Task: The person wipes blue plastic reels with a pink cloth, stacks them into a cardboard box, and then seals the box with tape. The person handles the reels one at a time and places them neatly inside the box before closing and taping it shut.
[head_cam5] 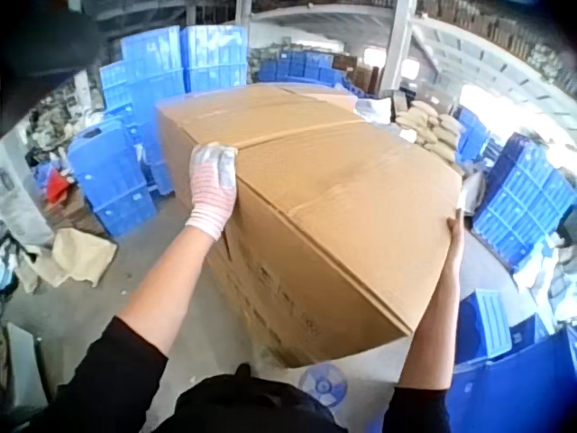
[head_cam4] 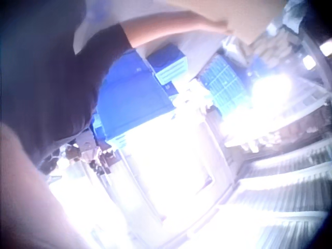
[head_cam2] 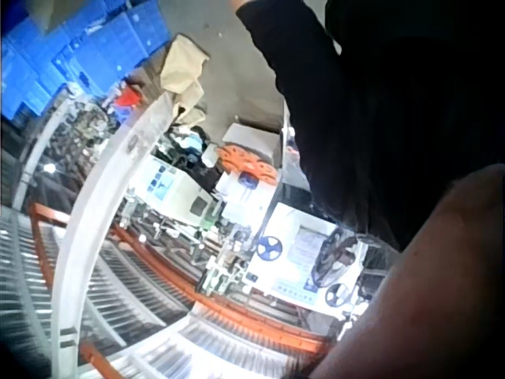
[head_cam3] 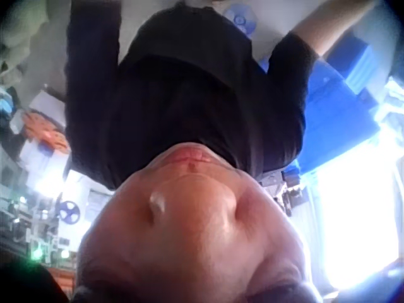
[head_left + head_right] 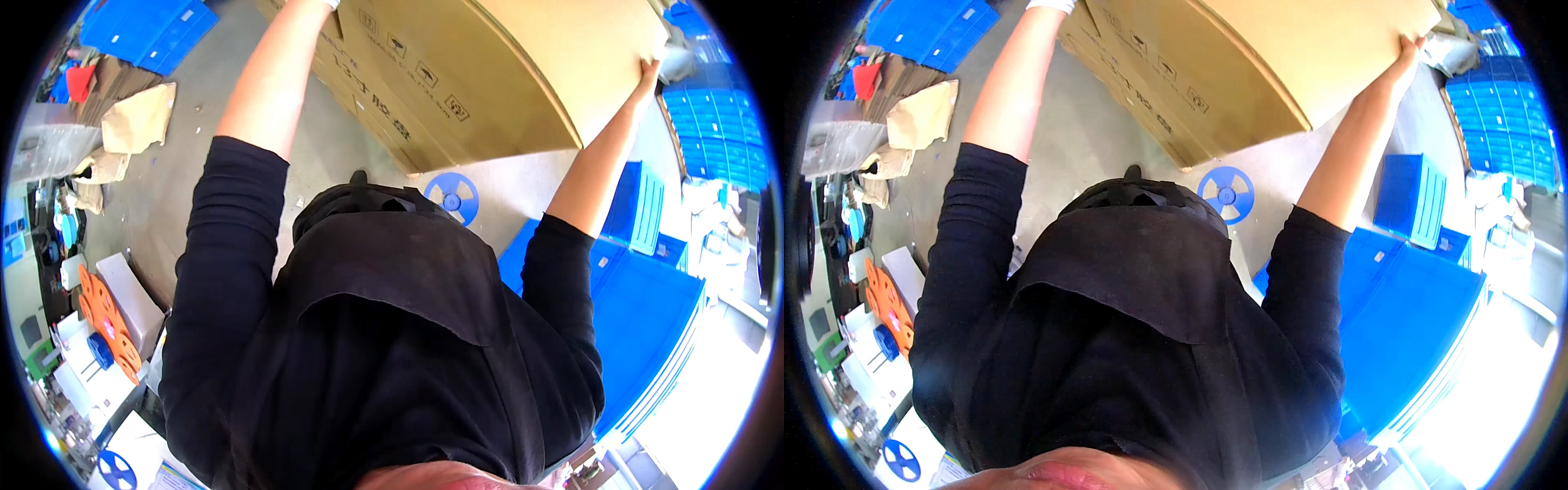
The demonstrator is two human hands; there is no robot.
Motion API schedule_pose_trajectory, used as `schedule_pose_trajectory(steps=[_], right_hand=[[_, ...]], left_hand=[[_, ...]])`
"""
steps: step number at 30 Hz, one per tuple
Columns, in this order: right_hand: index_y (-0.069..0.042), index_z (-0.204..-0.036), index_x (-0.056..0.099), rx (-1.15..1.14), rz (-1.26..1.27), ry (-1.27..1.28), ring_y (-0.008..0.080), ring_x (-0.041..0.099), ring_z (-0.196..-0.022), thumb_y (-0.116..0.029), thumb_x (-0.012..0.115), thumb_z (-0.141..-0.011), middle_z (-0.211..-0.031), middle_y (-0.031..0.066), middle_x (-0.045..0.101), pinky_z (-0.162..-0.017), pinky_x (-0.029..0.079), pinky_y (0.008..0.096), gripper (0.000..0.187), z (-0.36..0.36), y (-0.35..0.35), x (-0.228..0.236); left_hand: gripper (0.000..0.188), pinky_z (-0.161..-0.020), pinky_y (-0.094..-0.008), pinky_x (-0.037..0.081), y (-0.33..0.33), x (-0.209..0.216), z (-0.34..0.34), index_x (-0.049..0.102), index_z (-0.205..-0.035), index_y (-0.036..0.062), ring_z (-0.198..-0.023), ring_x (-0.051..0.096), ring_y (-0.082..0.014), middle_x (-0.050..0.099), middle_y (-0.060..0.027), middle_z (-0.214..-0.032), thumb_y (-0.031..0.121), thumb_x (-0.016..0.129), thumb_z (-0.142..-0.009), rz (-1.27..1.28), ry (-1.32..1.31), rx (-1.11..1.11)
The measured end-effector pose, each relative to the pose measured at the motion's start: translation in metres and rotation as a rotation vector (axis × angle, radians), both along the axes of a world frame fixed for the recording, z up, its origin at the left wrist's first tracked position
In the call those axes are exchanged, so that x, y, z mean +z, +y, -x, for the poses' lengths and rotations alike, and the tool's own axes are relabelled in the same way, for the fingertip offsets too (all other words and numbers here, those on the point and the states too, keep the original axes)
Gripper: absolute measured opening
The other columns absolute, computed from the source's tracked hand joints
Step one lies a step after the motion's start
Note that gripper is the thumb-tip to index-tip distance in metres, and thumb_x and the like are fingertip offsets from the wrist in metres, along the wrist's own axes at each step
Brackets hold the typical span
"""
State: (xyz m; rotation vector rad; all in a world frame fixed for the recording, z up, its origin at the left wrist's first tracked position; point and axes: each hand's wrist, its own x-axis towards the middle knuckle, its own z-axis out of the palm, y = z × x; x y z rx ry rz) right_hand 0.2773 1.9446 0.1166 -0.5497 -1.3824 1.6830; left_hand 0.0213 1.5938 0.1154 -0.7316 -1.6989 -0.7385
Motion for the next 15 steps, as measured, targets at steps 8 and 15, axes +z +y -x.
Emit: schedule_pose_trajectory(steps=[8, 15], right_hand=[[-0.006, -0.133, 0.05, 0.089, 0.31, 0.141, 0.0374, 0.059, -0.106, -0.046, 0.06, -0.089, -0.123, 0.0205, 0.058, -0.092, 0.049, 0.0464, 0.06, -0.004, -0.063, 0.006], [-0.007, -0.139, 0.044, 0.331, 0.458, 0.276, 0.0351, 0.056, -0.114, -0.05, 0.059, -0.088, -0.129, 0.0188, 0.055, -0.097, 0.046, 0.0486, 0.069, -0.007, 0.034, -0.041]], left_hand=[[0.031, -0.1, -0.0478, 0.036, 0.007, -0.016, 0.021, 0.066, -0.083, 0.0092, -0.1, 0.056, -0.0353, 0.064, -0.0146, -0.091, 0.028, 0.043, -0.095, -0.183, -0.008, -0.079], [0.034, -0.1, -0.0466, 0.036, 0.009, -0.02, 0.028, 0.064, -0.081, 0.0085, -0.099, 0.056, -0.0341, 0.064, -0.0129, -0.09, 0.029, 0.043, -0.098, -0.336, 0.028, -0.205]])
